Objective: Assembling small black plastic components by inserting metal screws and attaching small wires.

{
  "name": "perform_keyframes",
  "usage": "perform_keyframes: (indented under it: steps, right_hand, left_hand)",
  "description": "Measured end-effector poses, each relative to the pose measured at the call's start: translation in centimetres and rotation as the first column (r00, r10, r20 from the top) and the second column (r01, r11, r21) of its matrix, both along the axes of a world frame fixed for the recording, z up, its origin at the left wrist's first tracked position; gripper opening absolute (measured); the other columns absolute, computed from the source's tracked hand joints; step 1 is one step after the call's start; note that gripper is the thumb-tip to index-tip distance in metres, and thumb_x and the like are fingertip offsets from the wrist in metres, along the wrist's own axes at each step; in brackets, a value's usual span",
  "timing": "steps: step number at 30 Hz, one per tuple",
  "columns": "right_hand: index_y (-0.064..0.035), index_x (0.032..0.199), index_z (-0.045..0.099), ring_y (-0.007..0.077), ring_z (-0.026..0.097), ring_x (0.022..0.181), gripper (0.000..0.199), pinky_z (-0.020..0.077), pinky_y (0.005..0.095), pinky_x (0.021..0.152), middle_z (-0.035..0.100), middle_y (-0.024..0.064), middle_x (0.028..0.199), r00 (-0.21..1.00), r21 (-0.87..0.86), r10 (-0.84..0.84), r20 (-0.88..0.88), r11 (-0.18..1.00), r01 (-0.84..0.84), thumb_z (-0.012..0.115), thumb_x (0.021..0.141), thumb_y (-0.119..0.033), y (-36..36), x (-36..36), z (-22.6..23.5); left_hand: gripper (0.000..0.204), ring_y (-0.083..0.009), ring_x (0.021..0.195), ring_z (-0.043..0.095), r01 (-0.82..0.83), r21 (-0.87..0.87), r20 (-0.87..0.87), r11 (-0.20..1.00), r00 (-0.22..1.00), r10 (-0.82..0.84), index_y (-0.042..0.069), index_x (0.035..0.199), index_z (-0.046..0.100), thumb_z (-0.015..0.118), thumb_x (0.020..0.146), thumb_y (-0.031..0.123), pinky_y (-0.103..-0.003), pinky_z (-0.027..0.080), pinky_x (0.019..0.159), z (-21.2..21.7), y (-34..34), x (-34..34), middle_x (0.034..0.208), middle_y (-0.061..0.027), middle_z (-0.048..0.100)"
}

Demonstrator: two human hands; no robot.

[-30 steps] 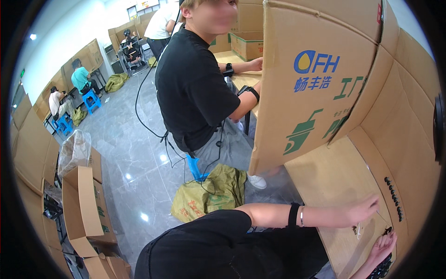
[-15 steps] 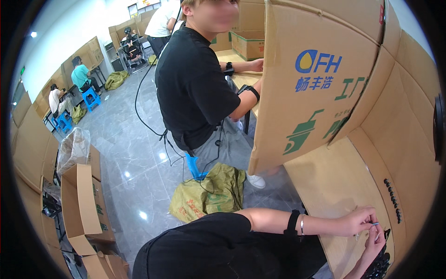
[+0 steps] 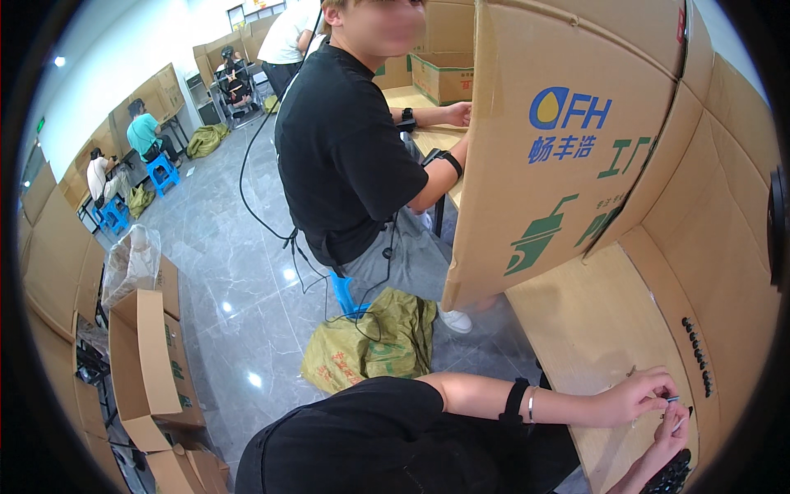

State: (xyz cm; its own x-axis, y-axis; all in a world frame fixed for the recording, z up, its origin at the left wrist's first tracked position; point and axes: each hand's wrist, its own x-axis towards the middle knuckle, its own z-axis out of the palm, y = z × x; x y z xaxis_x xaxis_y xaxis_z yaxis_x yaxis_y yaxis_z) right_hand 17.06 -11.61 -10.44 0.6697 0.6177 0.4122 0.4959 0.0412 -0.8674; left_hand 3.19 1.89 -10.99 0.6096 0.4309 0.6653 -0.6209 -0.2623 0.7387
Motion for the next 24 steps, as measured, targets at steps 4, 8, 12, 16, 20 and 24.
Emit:
perform_keyframes:
  steps: [4,8,12,16,20,24]
  right_hand:
    - [-0.0023,0.091,0.059,0.0034,0.035,0.066,0.017,0.0234,0.0197,0.059,0.044,-0.0056,0.072,0.997,-0.003,0.039,0.06,0.999,-0.039,0.058,0.097,-0.018,0.4,-0.7,0.0]
    - [-0.0013,0.094,0.058,0.0035,0.041,0.074,0.016,0.0295,0.0184,0.064,0.049,-0.003,0.081,0.999,0.006,0.024,0.043,1.0,-0.024,0.056,0.098,-0.016,0.3,-1.0,-0.2]
    - [-0.0011,0.095,0.057,0.0035,0.042,0.074,0.016,0.0298,0.018,0.065,0.052,-0.0023,0.083,0.997,-0.024,0.045,0.069,0.999,-0.043,0.055,0.098,-0.016,-0.6,-1.2,0.1]
    - [-0.0019,0.096,0.058,0.0007,0.038,0.069,0.015,0.026,0.0165,0.06,0.05,-0.0047,0.08,0.998,0.07,-0.009,0.066,0.998,0.004,0.056,0.098,-0.017,-1.4,-1.9,-0.4]
    - [-0.0015,0.091,0.059,0.0037,0.047,0.074,0.009,0.036,0.0181,0.065,0.053,-0.0031,0.08,0.971,0.005,-0.171,-0.168,0.985,0.174,0.058,0.092,-0.011,-1.7,-5.5,2.5]
    - [-0.0023,0.091,0.066,0.0002,0.04,0.064,0.011,0.0271,0.0174,0.053,0.055,-0.0065,0.076,0.98,0.008,-0.199,-0.015,0.98,0.199,0.064,0.09,-0.013,0.7,-7.6,4.6]
  left_hand:
    - [0.019,-0.0266,0.086,0.054,-0.019,0.04,0.034,0.999,0.999,0.017,-0.003,0.103,0.054,0.06,0.086,0.002,-0.035,0.045,0.071,0.5,0.0,-0.5,0.097,-0.0116,0.047]
    - [0.018,-0.0263,0.085,0.055,-0.078,0.155,0.092,0.985,0.994,0.065,-0.005,0.101,0.055,0.061,0.084,0.0,-0.035,0.046,0.072,0.4,-0.1,-0.7,0.096,-0.0116,0.044]
    - [0.018,-0.026,0.086,0.055,-0.121,0.167,0.11,0.978,0.989,0.104,-0.007,0.1,0.056,0.062,0.083,-0.003,-0.036,0.047,0.075,0.6,-0.8,-1.2,0.096,-0.0121,0.044]
    - [0.018,-0.0256,0.086,0.056,-0.089,0.085,0.103,0.992,0.991,0.08,-0.007,0.099,0.057,0.062,0.083,-0.003,-0.036,0.047,0.074,0.5,-1.8,-0.7,0.098,-0.0121,0.045]
    - [0.013,-0.0268,0.09,0.055,-0.577,0.431,0.404,0.694,0.811,0.424,-0.001,0.099,0.062,0.058,0.088,0.004,-0.036,0.048,0.08,-0.2,-1.1,0.9,0.098,-0.0117,0.05]
    - [0.016,-0.0254,0.091,0.058,-0.535,0.453,0.099,0.713,0.825,0.556,0.001,0.1,0.065,0.061,0.085,0.006,-0.035,0.049,0.076,-0.1,3.9,-2.0,0.095,-0.0109,0.056]
